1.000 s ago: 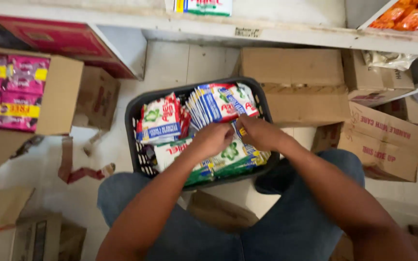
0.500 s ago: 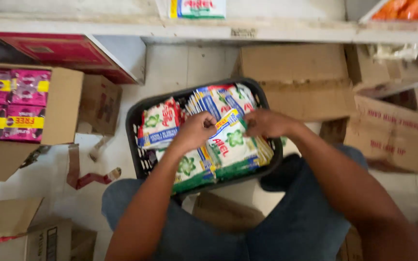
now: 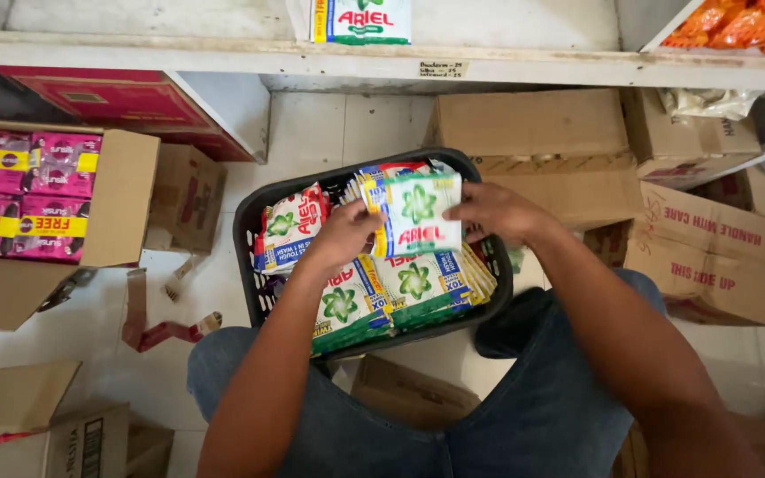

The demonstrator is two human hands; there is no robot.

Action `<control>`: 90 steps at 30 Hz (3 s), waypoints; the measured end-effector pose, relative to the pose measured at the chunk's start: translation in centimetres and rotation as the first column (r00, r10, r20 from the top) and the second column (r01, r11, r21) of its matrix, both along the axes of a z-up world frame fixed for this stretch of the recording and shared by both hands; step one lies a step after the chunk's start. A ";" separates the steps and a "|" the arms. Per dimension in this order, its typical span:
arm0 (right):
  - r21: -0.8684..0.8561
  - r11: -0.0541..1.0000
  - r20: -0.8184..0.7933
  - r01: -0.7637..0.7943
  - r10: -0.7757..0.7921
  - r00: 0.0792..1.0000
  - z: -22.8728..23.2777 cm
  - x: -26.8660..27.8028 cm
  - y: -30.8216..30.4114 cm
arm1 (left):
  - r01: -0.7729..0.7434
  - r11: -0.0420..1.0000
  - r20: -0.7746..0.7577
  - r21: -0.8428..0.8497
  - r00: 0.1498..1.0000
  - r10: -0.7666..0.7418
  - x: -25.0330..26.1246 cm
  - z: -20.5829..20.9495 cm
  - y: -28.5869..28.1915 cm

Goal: The person sits on the floor and repeatedly picks up small packets of Ariel laundry detergent from a black basket. They place the packets onto a white shelf above, arranging them in neat rows.

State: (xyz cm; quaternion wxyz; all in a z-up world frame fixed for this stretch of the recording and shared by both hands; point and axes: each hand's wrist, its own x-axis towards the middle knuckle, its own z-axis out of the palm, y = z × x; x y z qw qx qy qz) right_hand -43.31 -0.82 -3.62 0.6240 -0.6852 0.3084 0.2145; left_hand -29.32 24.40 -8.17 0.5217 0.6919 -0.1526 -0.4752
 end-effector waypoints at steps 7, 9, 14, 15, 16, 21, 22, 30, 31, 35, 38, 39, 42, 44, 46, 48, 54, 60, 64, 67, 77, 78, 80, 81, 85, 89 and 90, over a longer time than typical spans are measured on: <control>-0.152 0.986 0.167 -0.063 0.089 0.982 -2.0 -0.7 0.9 | -0.151 0.985 -0.123 -0.088 0.982 0.140 -0.6 0.1 -0.6; -0.006 0.999 0.330 0.051 -0.046 0.943 -4.6 -0.3 -1.3 | -0.089 0.995 0.353 -0.049 0.930 0.101 2.1 -5.0 -1.8; -0.281 0.958 0.603 0.064 0.124 0.788 -4.6 5.6 -4.9 | -0.154 0.909 0.449 -0.387 0.829 0.332 5.6 -0.6 -4.0; -0.172 0.985 0.772 0.026 0.118 0.625 -5.8 6.6 -6.2 | -0.170 0.899 0.430 -0.403 0.832 0.350 5.6 0.5 -4.6; -0.206 0.978 0.803 0.031 0.151 0.576 -2.5 8.1 -6.5 | -0.151 0.883 0.467 -0.445 0.802 0.372 6.7 3.1 -6.1; -0.397 0.884 0.517 0.248 -0.008 0.856 6.5 11.1 -4.5 | -0.255 0.945 0.813 -0.207 0.492 0.311 10.7 6.7 -8.6; -0.397 0.884 0.514 0.246 -0.008 0.858 5.9 12.9 -5.6 | -0.257 0.944 0.811 -0.205 0.495 0.311 11.4 8.5 -9.3; -0.606 0.706 0.611 0.366 0.119 0.783 1.5 23.1 -10.3 | -0.387 0.916 0.970 0.100 0.245 -0.002 19.2 9.2 -15.4; -0.608 0.709 0.600 0.357 0.117 0.791 1.0 23.4 -10.0 | -0.387 0.916 0.966 0.110 0.258 -0.006 18.8 9.2 -15.5; -0.460 0.744 0.729 0.485 0.004 0.685 0.4 23.0 -8.1 | -0.357 0.885 0.952 0.300 0.174 -0.253 17.5 9.2 -15.1; -0.448 0.750 0.719 0.487 -0.022 0.695 -0.1 22.4 -7.3 | -0.298 0.865 0.913 0.403 0.198 -0.357 17.2 8.0 -14.1; -0.470 0.729 0.726 0.499 -0.003 0.688 0.1 22.6 -7.6 | -0.292 0.855 0.903 0.429 0.170 -0.395 17.9 8.0 -14.2; -0.454 0.734 0.789 0.505 0.068 0.611 -0.9 23.3 -8.6 | -0.359 0.845 0.918 0.396 0.153 -0.366 19.3 5.7 -15.1; -0.462 0.734 0.778 0.498 0.064 0.626 -0.1 23.5 -7.9 | -0.379 0.845 0.924 0.378 0.105 -0.367 19.2 5.4 -15.1; -0.462 0.734 0.766 0.497 0.048 0.641 1.2 23.2 -6.7 | -0.391 0.844 0.925 0.367 0.054 -0.377 18.3 6.4 -14.9; -0.462 0.740 0.641 0.488 -0.101 0.761 3.4 22.8 -5.5 | -0.308 0.883 0.934 0.355 0.079 -0.348 17.2 8.7 -14.7; -0.440 0.715 0.762 0.544 -0.023 0.647 0.6 23.6 -7.1 | -0.316 0.842 0.899 0.437 0.171 -0.403 17.6 8.6 -14.7; -0.512 0.690 0.705 0.512 -0.004 0.710 1.5 23.5 -6.7 | -0.312 0.882 0.936 0.352 0.117 -0.332 18.4 7.7 -14.3; -0.541 0.677 0.673 0.500 -0.009 0.740 1.6 23.3 -6.5 | -0.302 0.870 0.921 0.389 0.166 -0.353 18.3 8.0 -14.3; -0.528 0.688 0.671 0.498 -0.021 0.741 0.8 23.9 -7.1 | -0.309 0.868 0.919 0.389 0.202 -0.340 17.6 9.0 -14.0; -0.240 0.826 0.853 0.509 -0.071 0.518 1.0 20.2 -6.8 | -0.145 0.942 0.918 0.302 0.311 -0.246 5.0 10.4 -4.9; -0.147 0.860 0.887 0.489 -0.105 0.450 0.6 18.9 -6.2 | -0.111 0.966 0.919 0.233 0.350 -0.181 3.5 10.1 -3.8; -0.237 0.882 0.862 0.408 -0.003 0.507 1.8 13.8 -3.3 | -0.066 0.946 0.872 0.318 0.412 -0.265 1.2 10.0 -2.6; -0.312 0.896 0.845 0.315 0.111 0.522 2.2 11.1 -1.8 | -0.034 0.922 0.833 0.387 0.440 -0.334 -0.2 9.6 -1.9; -0.394 0.917 0.644 0.055 0.233 0.729 2.4 2.9 2.4 | 0.003 0.947 0.804 0.321 0.528 -0.274 -3.0 7.8 -0.2; -0.673 0.721 0.356 -0.165 0.511 0.782 -0.2 -2.0 3.4 | 0.060 0.932 0.771 0.358 0.544 -0.332 -2.9 3.3 0.9; -0.714 0.665 0.226 -0.219 0.515 0.827 -1.0 -2.6 2.9 | 0.106 0.895 0.739 0.433 0.528 -0.419 -2.5 2.4 0.9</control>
